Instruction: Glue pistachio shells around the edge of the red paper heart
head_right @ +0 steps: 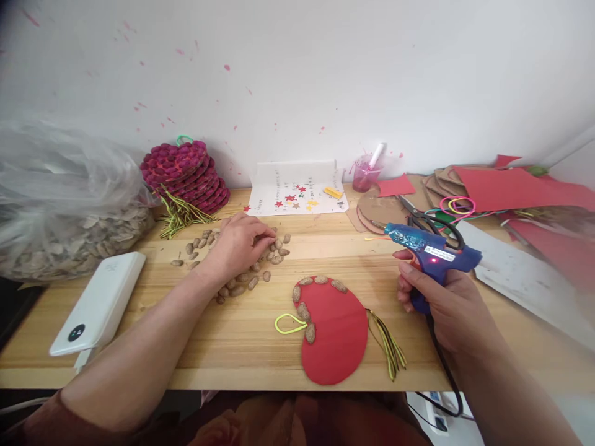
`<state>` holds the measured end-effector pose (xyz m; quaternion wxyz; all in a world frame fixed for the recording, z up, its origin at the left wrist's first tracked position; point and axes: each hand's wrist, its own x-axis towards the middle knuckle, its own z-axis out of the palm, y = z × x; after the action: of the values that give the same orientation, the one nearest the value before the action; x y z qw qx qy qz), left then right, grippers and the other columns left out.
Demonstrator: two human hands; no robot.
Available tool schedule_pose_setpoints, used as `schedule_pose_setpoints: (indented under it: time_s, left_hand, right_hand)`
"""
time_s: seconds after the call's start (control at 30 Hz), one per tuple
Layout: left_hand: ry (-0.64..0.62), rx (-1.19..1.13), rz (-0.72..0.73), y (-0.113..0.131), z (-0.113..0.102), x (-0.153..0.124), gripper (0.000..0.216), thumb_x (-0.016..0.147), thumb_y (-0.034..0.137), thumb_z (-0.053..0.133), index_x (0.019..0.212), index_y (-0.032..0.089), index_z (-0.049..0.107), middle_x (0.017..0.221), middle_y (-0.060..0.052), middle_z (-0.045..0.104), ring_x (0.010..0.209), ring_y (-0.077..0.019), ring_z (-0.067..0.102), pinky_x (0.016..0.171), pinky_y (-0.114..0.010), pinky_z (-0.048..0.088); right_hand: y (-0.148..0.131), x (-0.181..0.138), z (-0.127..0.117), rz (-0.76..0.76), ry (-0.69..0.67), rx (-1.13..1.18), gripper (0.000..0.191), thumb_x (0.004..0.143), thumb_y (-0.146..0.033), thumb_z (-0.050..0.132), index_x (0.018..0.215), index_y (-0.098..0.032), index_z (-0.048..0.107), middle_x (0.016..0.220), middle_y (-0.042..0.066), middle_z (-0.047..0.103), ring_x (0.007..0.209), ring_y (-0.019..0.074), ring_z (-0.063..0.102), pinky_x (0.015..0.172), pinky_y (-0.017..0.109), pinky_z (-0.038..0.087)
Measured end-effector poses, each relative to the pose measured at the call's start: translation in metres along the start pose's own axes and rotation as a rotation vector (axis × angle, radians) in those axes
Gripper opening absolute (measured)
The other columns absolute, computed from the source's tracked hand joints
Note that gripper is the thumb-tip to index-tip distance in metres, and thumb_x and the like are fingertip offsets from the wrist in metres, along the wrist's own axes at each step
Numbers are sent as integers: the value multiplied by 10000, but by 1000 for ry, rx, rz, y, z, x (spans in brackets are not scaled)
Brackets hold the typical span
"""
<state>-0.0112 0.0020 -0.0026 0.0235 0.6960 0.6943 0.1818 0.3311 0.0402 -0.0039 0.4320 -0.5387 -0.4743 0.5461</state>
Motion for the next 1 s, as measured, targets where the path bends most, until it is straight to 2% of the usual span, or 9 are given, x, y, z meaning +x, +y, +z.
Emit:
schedule_pose_setpoints:
  time_s: [0.3,0.53,0.7,1.0]
  left_hand:
    - [68,47,-87,-3,2,-1,83,908,276,680,877,220,733,945,-52,782,984,-300,646,928,-482,412]
    - [63,-8,-59,-1,-2,-3,89,925,256,676,897,244,760,987,-39,782,1030,-296,637,937,-483,389]
    - [19,-36,-41,3,-5,-4,133,920,219,664,881,249,787,1000,-43,786,1047,-302,625,940,-494,387]
    - [-56,-49,-77,3,-14,-4,203,958,213,610,972,259,807,1051,-35,802,1087,-309,645,973,-518,390]
  right_hand:
    - [3,1,0,-5,-3,-5,376,684,-403,917,958,-218,738,603,-22,590,510,126,548,380,187,432]
    - [1,0,0,4,2,-2,388,677,-419,922,953,-216,739,621,-11,611,515,127,558,380,184,428]
    - [1,0,0,10,9,-7,405,662,-423,928,959,-220,743,619,-9,616,511,128,558,381,185,431]
    - [3,2,-2,5,10,-3,410,666,-427,924,973,-219,750,630,-5,620,517,130,559,379,188,432]
